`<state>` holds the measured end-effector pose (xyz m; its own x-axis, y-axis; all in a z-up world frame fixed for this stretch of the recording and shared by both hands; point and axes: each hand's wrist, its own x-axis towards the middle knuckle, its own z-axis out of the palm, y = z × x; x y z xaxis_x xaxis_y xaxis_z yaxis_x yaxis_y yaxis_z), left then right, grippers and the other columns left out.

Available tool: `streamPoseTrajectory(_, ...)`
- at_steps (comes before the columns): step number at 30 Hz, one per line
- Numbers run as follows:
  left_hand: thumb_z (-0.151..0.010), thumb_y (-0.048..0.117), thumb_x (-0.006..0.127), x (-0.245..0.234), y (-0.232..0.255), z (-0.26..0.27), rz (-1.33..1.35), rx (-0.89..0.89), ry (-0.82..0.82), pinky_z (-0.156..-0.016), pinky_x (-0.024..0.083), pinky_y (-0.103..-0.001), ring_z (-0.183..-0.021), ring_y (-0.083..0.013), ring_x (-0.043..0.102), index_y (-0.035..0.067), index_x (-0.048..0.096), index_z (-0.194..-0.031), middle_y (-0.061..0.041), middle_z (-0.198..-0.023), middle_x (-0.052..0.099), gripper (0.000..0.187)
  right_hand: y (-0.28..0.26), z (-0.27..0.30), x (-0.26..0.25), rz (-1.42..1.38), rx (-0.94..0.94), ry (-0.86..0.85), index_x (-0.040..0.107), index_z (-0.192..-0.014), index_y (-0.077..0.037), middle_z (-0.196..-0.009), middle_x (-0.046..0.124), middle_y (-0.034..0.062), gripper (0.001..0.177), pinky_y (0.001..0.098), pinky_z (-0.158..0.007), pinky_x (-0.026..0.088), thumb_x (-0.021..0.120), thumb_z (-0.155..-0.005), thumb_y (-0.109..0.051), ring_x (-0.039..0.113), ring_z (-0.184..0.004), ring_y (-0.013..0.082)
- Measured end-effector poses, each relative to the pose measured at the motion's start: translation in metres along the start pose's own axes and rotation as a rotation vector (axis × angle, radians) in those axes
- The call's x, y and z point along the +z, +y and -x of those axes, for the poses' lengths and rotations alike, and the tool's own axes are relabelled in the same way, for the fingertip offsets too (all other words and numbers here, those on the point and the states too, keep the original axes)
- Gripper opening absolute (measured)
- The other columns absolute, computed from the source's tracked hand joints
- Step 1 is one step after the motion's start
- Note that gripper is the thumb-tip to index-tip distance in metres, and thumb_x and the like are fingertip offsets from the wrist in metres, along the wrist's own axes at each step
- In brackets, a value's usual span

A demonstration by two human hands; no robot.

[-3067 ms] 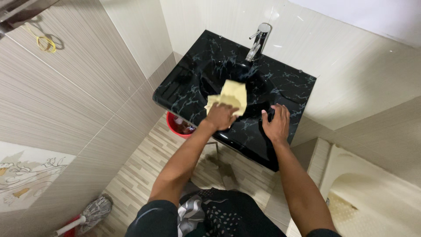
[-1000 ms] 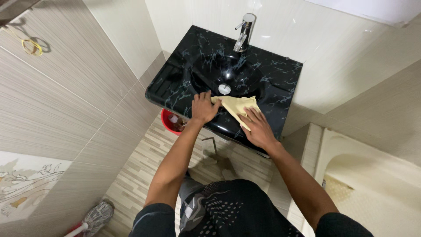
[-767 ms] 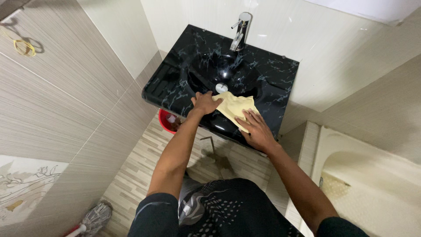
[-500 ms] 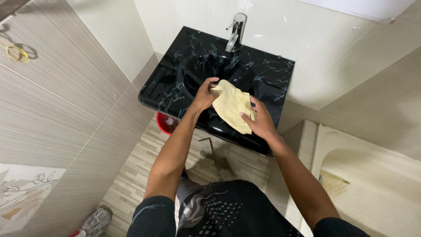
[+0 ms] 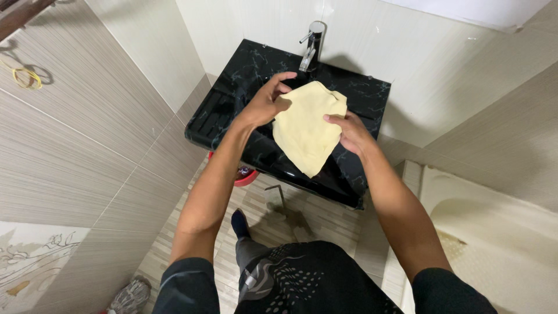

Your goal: The person wipes a black marble bathroom sink and countertop using a yellow cloth. They clean the basin, faucet, and surrounding surfaces in a repetitive wiping motion.

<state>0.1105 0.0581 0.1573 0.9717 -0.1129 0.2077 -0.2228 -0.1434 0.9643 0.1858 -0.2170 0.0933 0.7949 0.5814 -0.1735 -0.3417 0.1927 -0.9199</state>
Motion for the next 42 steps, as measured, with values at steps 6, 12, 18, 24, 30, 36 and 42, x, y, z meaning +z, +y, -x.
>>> streamPoseTrajectory(6,-0.085,0.004,0.080,-0.019,0.000,-0.042,-0.124,-0.228,0.115,-0.096,0.056,-0.032,-0.107,-0.0131,0.065,0.011,0.036,-0.157,-0.008,-0.128,0.065,0.085,-0.073,0.009,0.024,0.428,-0.200,0.140,0.062,-0.133,-0.002,-0.121,0.072,0.0088,0.045,0.0315,-0.093,0.057,0.075,-0.091,-0.011,0.070,-0.107,0.0173)
streamPoseTrajectory(12,-0.088,-0.009,0.072,-0.011,0.023,-0.064,-0.011,0.173,0.194,-0.090,0.058,-0.035,-0.101,-0.0185,0.060,0.014,0.031,-0.163,-0.015,-0.143,0.053,0.088,-0.128,0.035,0.026,0.603,-0.478,0.225,0.065,-0.130,-0.004,-0.121,0.074,0.0086,0.032,0.0302,-0.093,0.058,0.072,-0.099,-0.009,0.070,-0.108,0.0158)
streamPoseTrajectory(18,-0.079,-0.017,0.070,0.025,-0.025,-0.003,0.005,0.151,0.109,-0.090,0.060,-0.033,-0.102,-0.0159,0.062,0.020,0.038,-0.159,-0.007,-0.135,0.057,0.094,-0.050,0.077,-0.010,1.054,-0.744,0.116,0.068,-0.116,-0.006,-0.122,0.071,0.0121,0.032,0.0381,-0.104,0.056,0.076,-0.088,0.005,0.068,-0.116,0.0257)
streamPoseTrajectory(24,-0.076,-0.009,0.074,0.065,-0.090,0.100,-0.485,0.168,-0.055,-0.089,0.058,-0.036,-0.100,-0.0221,0.071,0.008,0.068,-0.122,-0.011,-0.114,0.072,0.049,0.080,0.143,-0.011,1.344,-0.692,0.007,0.069,-0.100,-0.009,-0.132,0.066,0.0123,0.029,0.0528,-0.117,0.039,0.078,-0.074,-0.002,0.051,-0.139,0.0358)
streamPoseTrajectory(30,-0.083,-0.002,0.068,0.055,-0.087,0.106,-0.526,0.052,-0.142,-0.095,0.058,-0.039,-0.098,-0.0251,0.077,0.008,0.079,-0.103,-0.008,-0.105,0.080,0.025,0.085,0.143,-0.017,1.396,-0.602,0.019,0.069,-0.110,-0.008,-0.133,0.067,0.0102,0.033,0.0492,-0.115,0.042,0.075,-0.078,-0.001,0.052,-0.139,0.0328)
streamPoseTrajectory(36,-0.095,0.014,0.065,0.049,-0.061,0.075,-0.458,0.043,0.049,-0.097,0.053,-0.040,-0.113,-0.0320,0.069,0.005,0.070,-0.122,-0.015,-0.121,0.072,0.029,0.047,0.113,-0.030,1.174,-0.088,0.015,0.068,-0.119,-0.011,-0.111,0.078,0.0088,0.031,0.0391,-0.088,0.059,0.074,-0.090,-0.020,0.077,-0.098,0.0239)
streamPoseTrajectory(42,-0.100,0.041,0.056,0.089,-0.076,0.015,-0.355,-0.080,0.057,-0.101,0.049,-0.040,-0.121,-0.0321,0.063,0.007,0.065,-0.133,-0.017,-0.128,0.068,0.048,0.020,0.041,-0.047,0.924,0.164,0.208,0.050,-0.138,-0.003,-0.114,0.071,0.0186,0.059,0.0368,-0.088,0.055,0.071,-0.095,-0.037,0.072,-0.101,0.0255)
